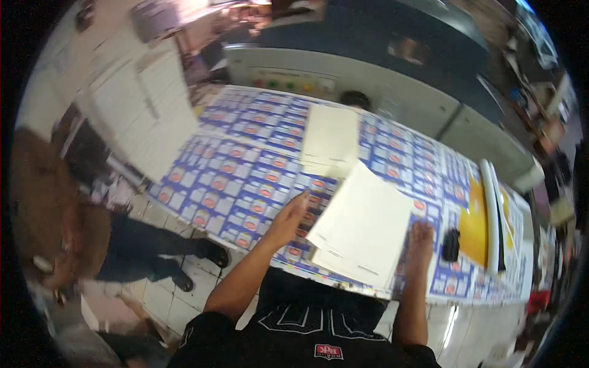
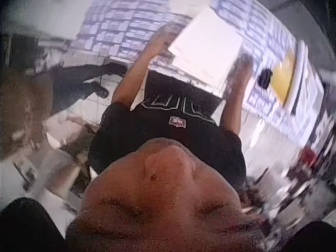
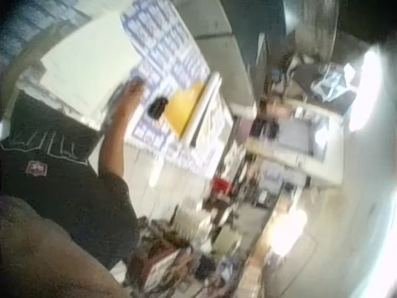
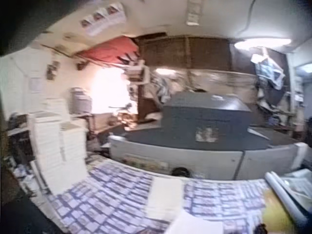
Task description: The person counts paper sheets by hand at a table, moving them one by one from a center stack into separate piles.
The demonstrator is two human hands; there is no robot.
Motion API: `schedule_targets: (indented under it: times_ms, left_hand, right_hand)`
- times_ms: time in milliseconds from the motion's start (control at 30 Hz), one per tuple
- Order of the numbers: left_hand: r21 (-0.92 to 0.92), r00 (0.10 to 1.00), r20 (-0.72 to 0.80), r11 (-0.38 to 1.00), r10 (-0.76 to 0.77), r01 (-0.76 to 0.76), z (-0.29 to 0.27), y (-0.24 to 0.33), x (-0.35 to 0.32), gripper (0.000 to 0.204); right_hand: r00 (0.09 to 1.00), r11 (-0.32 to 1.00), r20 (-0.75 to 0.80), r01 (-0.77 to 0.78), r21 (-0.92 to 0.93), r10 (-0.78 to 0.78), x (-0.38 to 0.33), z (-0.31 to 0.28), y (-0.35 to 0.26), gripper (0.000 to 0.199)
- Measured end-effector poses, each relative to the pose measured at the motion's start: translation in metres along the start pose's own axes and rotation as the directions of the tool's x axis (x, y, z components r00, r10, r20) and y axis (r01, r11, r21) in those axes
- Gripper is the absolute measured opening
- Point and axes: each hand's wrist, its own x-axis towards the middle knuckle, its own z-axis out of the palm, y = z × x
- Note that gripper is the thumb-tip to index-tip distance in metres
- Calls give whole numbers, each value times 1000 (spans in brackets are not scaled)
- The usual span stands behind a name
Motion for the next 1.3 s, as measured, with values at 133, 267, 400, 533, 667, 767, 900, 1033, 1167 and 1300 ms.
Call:
schedule_targets:
  times_ms: [133, 267, 400, 533, 667, 767, 900, 1033, 1167, 1300]
  left_hand:
    - [-428, 981, 184, 904, 62, 23, 39, -32, 6, 73]
    - [-513, 975, 222, 849, -12, 127, 68, -55, 2, 73]
    - [-512, 972, 217, 838, -85, 188, 60, -65, 2, 74]
    - [-588, 987, 160, 802, -18, 110, 53, -1, 13, 75]
    - [48, 916, 388, 990, 104, -133, 55, 37, 9, 77]
    - [-26, 920, 367, 990, 139, -140, 60, 51, 4, 72]
    - [221, 929, 261, 921, 261, -321, 40, 44, -10, 66]
    - [484, 902, 342, 773, 264, -410, 42, 50, -23, 54]
    - [448, 824, 203, 698, 529, -558, 49, 76, -31, 50]
    - [-52, 666, 547, 815, 507, -577, 47, 119, -77, 61]
  right_hand:
    - [991, 992, 56, -122, 34, 120, -81, 45, -9, 64]
    - [976, 974, 142, -184, 128, 166, -93, 34, 5, 71]
    - [963, 956, 240, -181, 231, 124, -94, 35, 2, 73]
    - [980, 999, 200, -22, 23, 17, -82, 38, -18, 72]
    - [977, 985, 214, 25, -173, 12, -70, 49, -34, 66]
    - [960, 963, 267, -5, -270, 80, -71, 55, -49, 74]
    - [987, 886, 126, -26, -463, 95, -78, 43, -61, 63]
    - [992, 707, 101, 22, -707, 70, -72, 45, -66, 31]
    - [999, 933, -31, -28, -358, 18, -67, 35, -63, 20]
    - [998, 918, -57, -48, -394, 28, -67, 35, -71, 24]
